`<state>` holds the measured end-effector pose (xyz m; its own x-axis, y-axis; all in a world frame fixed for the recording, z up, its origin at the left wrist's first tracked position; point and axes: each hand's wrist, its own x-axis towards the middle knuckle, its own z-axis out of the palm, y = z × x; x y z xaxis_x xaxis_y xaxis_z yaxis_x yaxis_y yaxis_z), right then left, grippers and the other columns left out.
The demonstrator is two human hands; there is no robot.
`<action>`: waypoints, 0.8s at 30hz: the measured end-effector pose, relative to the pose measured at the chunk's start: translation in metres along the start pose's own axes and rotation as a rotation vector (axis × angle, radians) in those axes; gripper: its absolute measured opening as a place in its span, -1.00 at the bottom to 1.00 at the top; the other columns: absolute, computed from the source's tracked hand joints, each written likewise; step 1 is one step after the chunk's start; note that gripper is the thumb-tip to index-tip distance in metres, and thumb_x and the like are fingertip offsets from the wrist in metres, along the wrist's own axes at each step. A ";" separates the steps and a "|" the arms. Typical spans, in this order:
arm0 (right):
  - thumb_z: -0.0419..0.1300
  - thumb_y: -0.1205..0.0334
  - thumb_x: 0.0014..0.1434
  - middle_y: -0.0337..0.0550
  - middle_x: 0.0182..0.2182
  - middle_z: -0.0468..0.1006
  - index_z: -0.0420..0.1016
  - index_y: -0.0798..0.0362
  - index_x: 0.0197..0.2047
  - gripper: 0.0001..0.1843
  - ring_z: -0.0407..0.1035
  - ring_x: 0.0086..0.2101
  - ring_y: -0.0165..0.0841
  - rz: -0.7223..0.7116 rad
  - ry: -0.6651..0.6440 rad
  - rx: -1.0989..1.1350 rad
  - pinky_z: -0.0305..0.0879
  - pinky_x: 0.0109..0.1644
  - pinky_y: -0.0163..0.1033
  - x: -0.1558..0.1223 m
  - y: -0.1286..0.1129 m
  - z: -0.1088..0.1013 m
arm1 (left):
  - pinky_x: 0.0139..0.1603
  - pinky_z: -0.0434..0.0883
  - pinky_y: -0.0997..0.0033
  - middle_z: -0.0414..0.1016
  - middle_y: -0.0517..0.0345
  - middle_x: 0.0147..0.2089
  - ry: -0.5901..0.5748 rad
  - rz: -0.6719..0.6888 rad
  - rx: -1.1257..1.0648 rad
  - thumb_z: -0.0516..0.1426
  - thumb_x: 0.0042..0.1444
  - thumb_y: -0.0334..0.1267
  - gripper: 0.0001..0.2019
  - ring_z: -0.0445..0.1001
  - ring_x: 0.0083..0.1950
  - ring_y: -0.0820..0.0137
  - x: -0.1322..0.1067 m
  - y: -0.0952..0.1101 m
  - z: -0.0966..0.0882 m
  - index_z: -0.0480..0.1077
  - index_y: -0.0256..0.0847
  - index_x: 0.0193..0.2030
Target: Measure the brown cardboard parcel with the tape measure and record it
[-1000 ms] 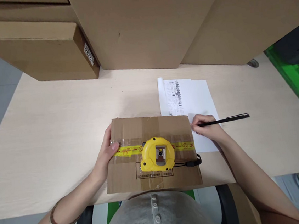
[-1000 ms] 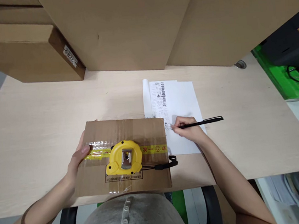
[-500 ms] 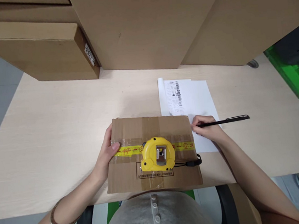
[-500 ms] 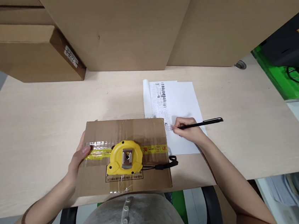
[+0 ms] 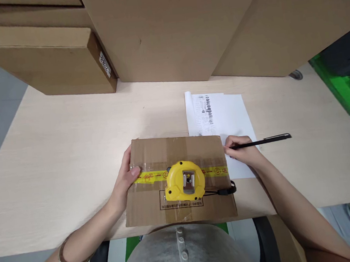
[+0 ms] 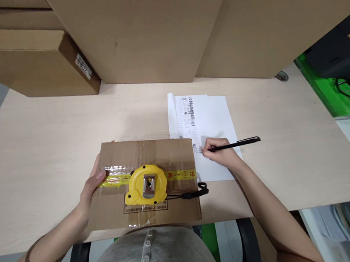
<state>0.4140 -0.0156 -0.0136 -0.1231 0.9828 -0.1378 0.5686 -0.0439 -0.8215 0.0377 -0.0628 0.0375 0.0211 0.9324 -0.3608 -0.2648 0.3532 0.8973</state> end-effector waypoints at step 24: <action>0.19 -0.19 0.35 -0.09 -0.57 0.41 0.41 -0.04 -0.51 -0.49 0.13 -0.56 -0.31 0.158 0.351 -0.639 -0.06 -0.41 -0.12 -0.012 -0.060 -0.007 | 0.71 -0.28 -0.08 0.07 0.32 0.65 -0.377 0.476 0.356 0.10 0.36 0.22 -0.57 -0.27 0.72 0.04 0.037 -0.006 -0.049 0.59 0.22 0.20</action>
<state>0.3874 -0.0233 0.0413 0.2052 0.9777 0.0454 0.9333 -0.1815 -0.3100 -0.0076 -0.0345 0.0067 0.3313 0.9321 0.1467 0.0021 -0.1562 0.9877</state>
